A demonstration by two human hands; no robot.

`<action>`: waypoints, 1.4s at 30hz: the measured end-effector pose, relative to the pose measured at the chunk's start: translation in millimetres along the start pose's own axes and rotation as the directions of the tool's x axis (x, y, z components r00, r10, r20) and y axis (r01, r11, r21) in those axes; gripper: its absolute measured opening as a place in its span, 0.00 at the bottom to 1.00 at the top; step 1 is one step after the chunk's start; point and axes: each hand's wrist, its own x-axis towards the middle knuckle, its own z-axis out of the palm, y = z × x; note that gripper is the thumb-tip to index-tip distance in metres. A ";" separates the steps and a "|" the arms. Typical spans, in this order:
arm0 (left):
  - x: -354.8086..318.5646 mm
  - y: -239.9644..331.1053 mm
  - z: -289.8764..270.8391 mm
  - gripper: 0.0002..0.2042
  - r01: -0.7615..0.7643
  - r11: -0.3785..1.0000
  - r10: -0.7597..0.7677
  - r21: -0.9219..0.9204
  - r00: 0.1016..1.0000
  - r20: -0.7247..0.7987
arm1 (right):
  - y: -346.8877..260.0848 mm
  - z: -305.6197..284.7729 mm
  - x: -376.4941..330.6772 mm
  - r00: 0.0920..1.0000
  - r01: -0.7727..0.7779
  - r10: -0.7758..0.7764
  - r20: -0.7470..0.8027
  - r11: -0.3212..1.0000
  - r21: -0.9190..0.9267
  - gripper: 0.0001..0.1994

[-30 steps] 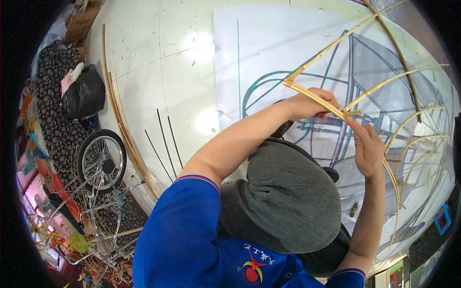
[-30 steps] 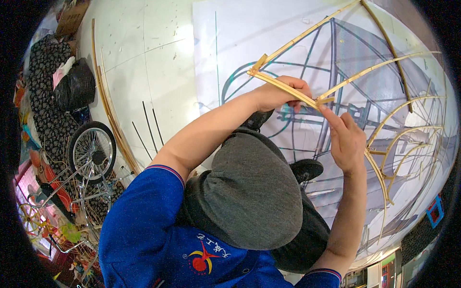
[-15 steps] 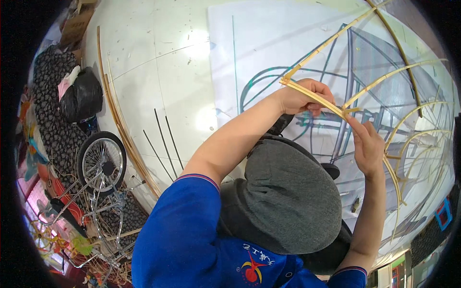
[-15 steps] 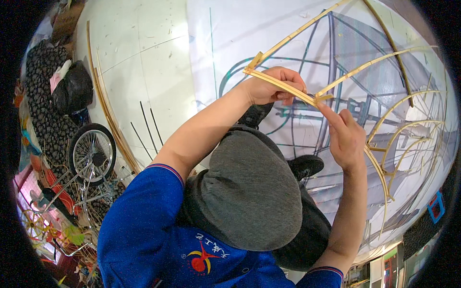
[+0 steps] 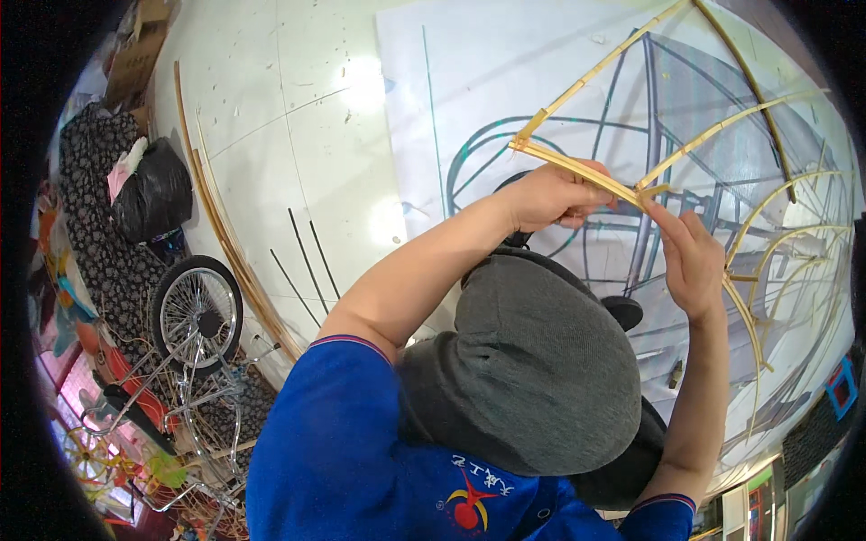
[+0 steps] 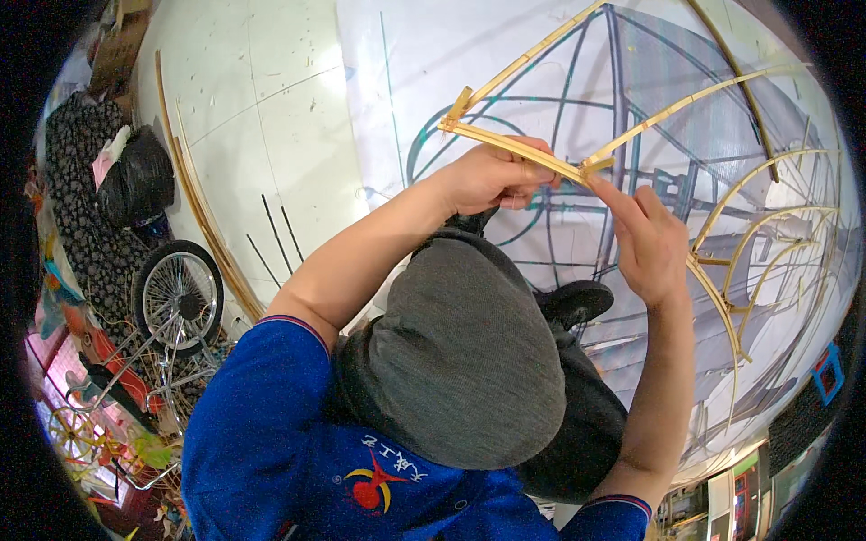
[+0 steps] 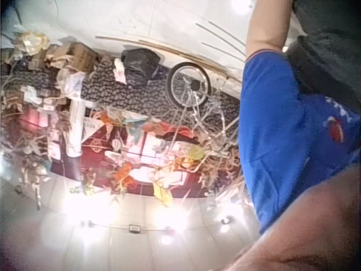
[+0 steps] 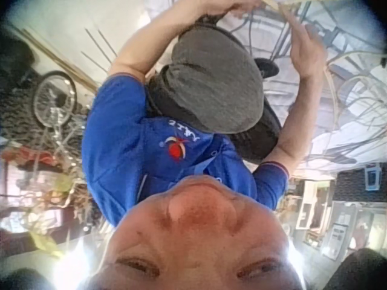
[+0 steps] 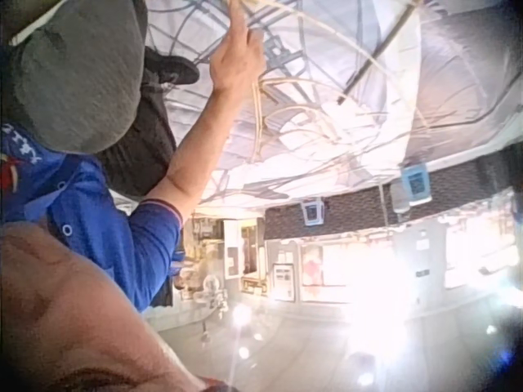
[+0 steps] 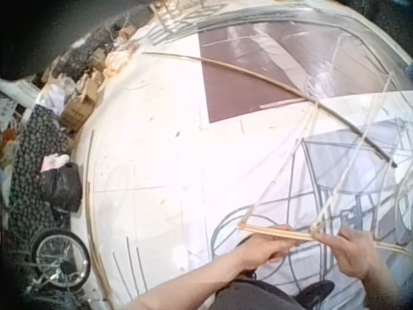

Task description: The person constructs a bamboo frame by shaping and aligning bamboo strips, applying glue to the joints from a bottle, and tying thread around the connections.

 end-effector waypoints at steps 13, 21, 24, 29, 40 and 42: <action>-7.6 4.4 43.3 0.12 0.084 0.880 -0.017 0.467 0.989 -0.145 | -3.7 0.0 4.9 0.994 -0.019 0.026 -0.106 0.998 0.065 0.19; -6.1 5.9 46.1 0.11 0.133 0.871 -0.041 0.473 0.979 -0.199 | 0.7 -4.8 2.7 0.991 -0.053 0.062 -0.121 0.996 0.077 0.14; -6.8 12.5 51.8 0.11 0.160 0.863 -0.053 0.479 0.972 -0.230 | 2.1 -4.0 0.0 0.991 -0.074 0.078 -0.110 0.996 0.039 0.14; -9.0 16.1 56.8 0.10 0.200 0.870 -0.094 0.451 0.965 -0.246 | 5.6 -5.8 -2.4 0.990 -0.037 0.045 -0.135 0.997 0.061 0.14; -15.4 35.5 96.3 0.09 0.083 0.071 0.334 0.994 0.937 -0.103 | 16.1 4.3 -1.2 0.977 -0.035 0.039 -0.211 0.999 0.023 0.15; -10.8 46.8 102.1 0.06 0.034 -0.393 0.305 0.919 0.948 0.096 | 16.5 4.3 -1.0 0.973 -0.039 0.041 -0.225 0.999 0.016 0.15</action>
